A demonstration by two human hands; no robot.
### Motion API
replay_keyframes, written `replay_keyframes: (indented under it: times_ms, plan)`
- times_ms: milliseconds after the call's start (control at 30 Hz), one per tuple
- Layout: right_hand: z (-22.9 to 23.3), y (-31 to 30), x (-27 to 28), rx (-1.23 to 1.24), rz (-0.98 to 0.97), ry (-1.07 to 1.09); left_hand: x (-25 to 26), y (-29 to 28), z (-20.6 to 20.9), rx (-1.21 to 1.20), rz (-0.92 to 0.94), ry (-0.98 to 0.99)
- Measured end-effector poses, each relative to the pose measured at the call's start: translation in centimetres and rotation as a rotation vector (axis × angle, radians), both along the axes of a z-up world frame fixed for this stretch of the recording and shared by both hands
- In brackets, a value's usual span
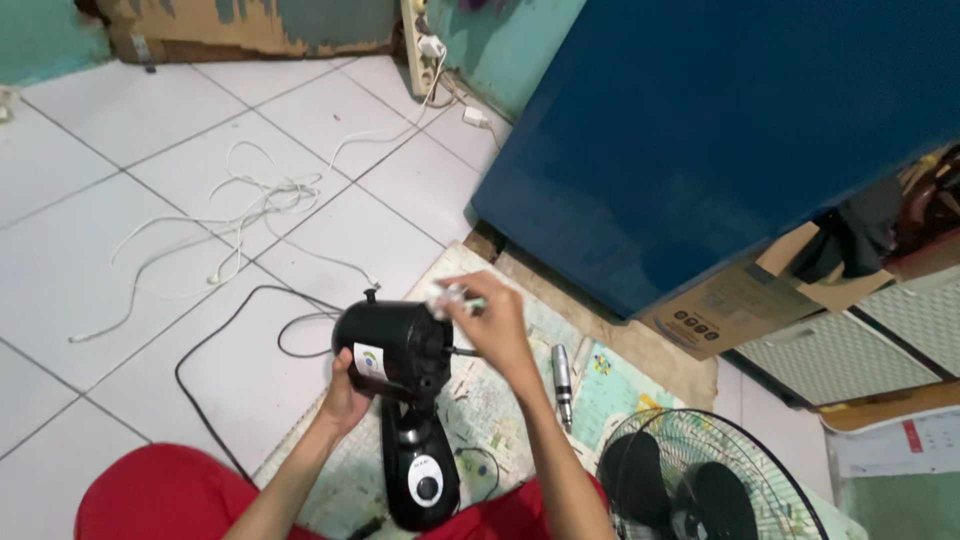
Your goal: The person assembles a black electric fan by attaching the fan blades to the motor shaft, securing them with a nut, and then attaching the front and rear wire cages. The person uses a cloth to wipe the motor housing and a screwdriver to tighten the blade nut.
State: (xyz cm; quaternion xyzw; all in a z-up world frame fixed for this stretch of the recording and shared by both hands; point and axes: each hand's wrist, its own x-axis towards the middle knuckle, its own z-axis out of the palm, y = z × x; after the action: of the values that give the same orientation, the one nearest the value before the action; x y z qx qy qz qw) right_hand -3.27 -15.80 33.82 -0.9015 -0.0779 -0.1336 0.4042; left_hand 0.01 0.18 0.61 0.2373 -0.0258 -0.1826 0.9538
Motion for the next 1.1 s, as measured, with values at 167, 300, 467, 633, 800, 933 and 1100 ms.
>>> replay_keyframes:
  times_ms: [167, 300, 467, 633, 800, 933, 1100]
  plan:
    - [-0.3, 2.1, -1.3, -0.035, 0.097, -0.132, -0.1, 0.0, 0.2, -0.013, 0.013, -0.042]
    - [-0.4, 2.0, -0.4, -0.032, 0.013, -0.151, -0.2, 0.2, 0.5, -0.019, 0.002, -0.033]
    - [-1.9, 1.6, 0.2, -0.01, -0.057, -0.127, -0.1, 0.2, 0.9, -0.004, -0.006, -0.028]
    - [-2.3, 0.7, 1.2, -0.012, -0.186, -0.057, 0.0, 0.0, 1.0, 0.009, -0.011, -0.023]
    - [-1.1, -0.6, 1.2, -0.002, -0.113, -0.076, 0.2, 0.0, 0.3, 0.003, 0.006, -0.038]
    - [-1.7, -0.7, 1.4, 0.004, 0.004, -0.035, 0.1, 0.1, -0.2, -0.017, 0.0, 0.002]
    - [-3.5, -2.8, 3.1, 0.065, -0.061, 0.13, 0.2, 0.2, -0.2, -0.053, -0.008, -0.016]
